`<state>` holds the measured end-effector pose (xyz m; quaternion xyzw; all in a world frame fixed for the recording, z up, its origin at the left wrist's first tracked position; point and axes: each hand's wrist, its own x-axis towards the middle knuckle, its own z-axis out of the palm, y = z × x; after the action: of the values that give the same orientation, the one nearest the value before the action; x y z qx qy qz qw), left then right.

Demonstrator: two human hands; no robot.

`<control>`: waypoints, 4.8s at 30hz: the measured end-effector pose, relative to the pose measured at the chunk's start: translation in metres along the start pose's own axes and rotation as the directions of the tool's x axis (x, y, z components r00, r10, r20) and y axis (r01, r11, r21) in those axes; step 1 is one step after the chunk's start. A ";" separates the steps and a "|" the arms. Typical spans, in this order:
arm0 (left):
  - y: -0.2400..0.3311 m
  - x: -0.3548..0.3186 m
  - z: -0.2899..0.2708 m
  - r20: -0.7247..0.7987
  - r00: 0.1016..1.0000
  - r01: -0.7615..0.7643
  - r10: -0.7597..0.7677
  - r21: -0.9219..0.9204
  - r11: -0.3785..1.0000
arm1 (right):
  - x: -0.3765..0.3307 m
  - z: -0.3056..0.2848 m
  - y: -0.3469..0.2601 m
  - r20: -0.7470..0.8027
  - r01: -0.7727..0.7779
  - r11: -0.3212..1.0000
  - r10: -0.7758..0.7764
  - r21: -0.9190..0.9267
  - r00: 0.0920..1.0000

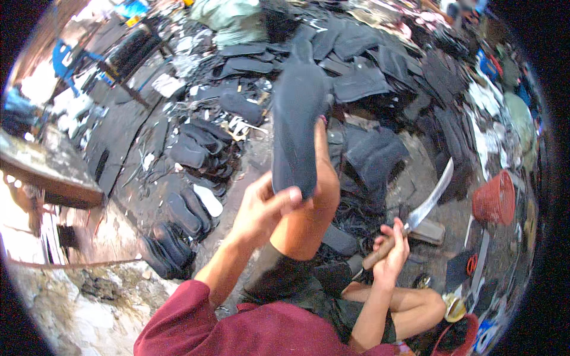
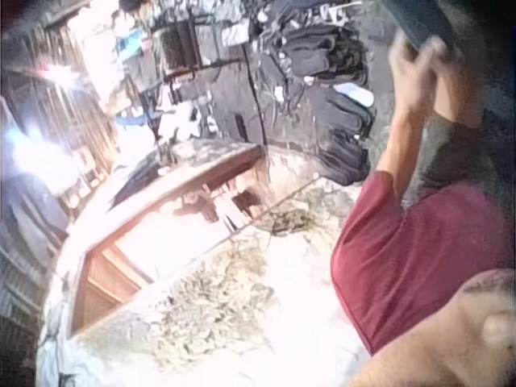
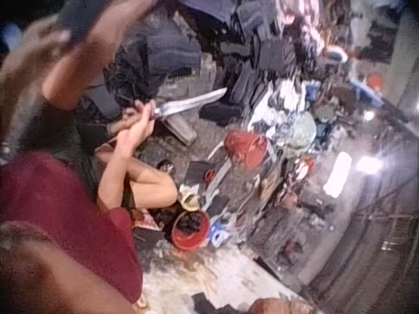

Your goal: The person sits on the floor and uses a large knife to cut black rubber sheets into smaller pieces. They repeatedly pick up sheets, cut them, and place the cut pieces aside.

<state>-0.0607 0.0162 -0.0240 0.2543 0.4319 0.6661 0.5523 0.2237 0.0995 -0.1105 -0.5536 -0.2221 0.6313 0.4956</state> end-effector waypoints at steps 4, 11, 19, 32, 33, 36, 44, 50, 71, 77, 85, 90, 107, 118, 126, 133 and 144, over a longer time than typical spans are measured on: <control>0.005 0.101 -0.067 -0.252 0.945 -0.256 0.210 -0.165 0.953 | -0.005 -0.020 0.014 -0.088 -0.061 0.997 0.056 -0.052 0.994; -0.081 0.129 -0.187 -0.660 0.750 -0.282 -0.043 -0.378 0.882 | -0.006 -0.032 0.076 0.013 -0.102 0.949 0.111 -0.299 0.994; -0.073 0.000 -0.080 -0.614 0.743 -0.184 0.266 0.196 0.963 | 0.055 -0.047 0.165 0.300 0.316 0.046 -0.210 -0.948 0.930; -0.046 -0.021 0.026 -0.234 0.770 -0.482 0.593 0.395 0.782 | -0.064 -0.035 0.004 0.182 0.325 0.843 -0.271 -0.429 0.945; -0.054 -0.015 0.037 -0.254 0.815 -0.427 0.521 0.346 0.836 | -0.074 -0.032 -0.001 0.175 0.315 0.866 -0.267 -0.389 0.948; -0.061 0.006 0.057 -0.346 0.926 -0.160 0.150 -0.001 0.987 | -0.103 -0.018 -0.010 0.110 0.240 0.934 -0.218 -0.263 0.970; 0.002 -0.003 0.035 -0.079 0.946 0.308 -0.313 -0.069 0.949 | -0.122 -0.051 -0.007 0.220 0.153 0.902 -0.067 -0.404 0.973; 0.005 -0.023 0.015 -0.186 0.862 0.489 -0.472 0.057 0.870 | -0.127 -0.096 0.019 0.646 0.730 0.440 -0.354 -0.523 0.676; 0.003 -0.003 -0.007 -0.120 0.821 0.570 -0.559 0.113 0.814 | -0.010 0.037 -0.051 0.874 0.837 0.360 -0.103 -0.412 0.474; 0.008 -0.001 -0.014 -0.121 0.846 0.531 -0.520 0.102 0.841 | -0.002 0.042 -0.067 0.888 0.819 0.382 0.013 -0.429 0.459; 0.012 0.001 -0.021 -0.036 0.860 0.501 -0.509 0.252 0.828 | 0.021 0.089 -0.101 0.913 0.881 0.264 0.225 -0.392 0.339; 0.016 0.009 -0.004 -0.056 0.790 0.600 -0.611 0.283 0.748 | 0.023 0.135 -0.097 0.877 0.892 0.244 0.401 -0.381 0.265; -0.037 0.011 0.108 -0.332 0.906 0.167 -0.263 -0.292 0.942 | -0.102 0.011 -0.048 0.506 0.397 0.877 -0.221 -0.271 0.834; -0.061 0.012 0.083 -0.338 0.879 0.251 -0.337 -0.275 0.928 | -0.144 -0.109 0.011 0.480 0.616 0.453 -0.388 -0.644 0.787; -0.074 -0.003 0.066 -0.307 0.911 0.264 -0.274 -0.077 0.962 | -0.116 -0.062 -0.010 0.524 0.645 0.426 -0.377 -0.635 0.764; -0.067 -0.018 0.036 -0.243 0.906 0.367 -0.348 0.039 0.929 | -0.058 -0.001 -0.011 0.684 0.694 0.373 -0.185 -0.616 0.706; -0.057 -0.023 0.032 -0.153 0.915 0.396 -0.373 0.163 0.904 | 0.000 0.124 0.030 0.550 0.768 0.470 -0.536 -0.436 0.640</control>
<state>0.0008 0.0043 -0.0536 0.1756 0.5673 0.5135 0.6194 0.0986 0.1207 -0.0993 -0.4384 -0.6999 0.3576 0.4360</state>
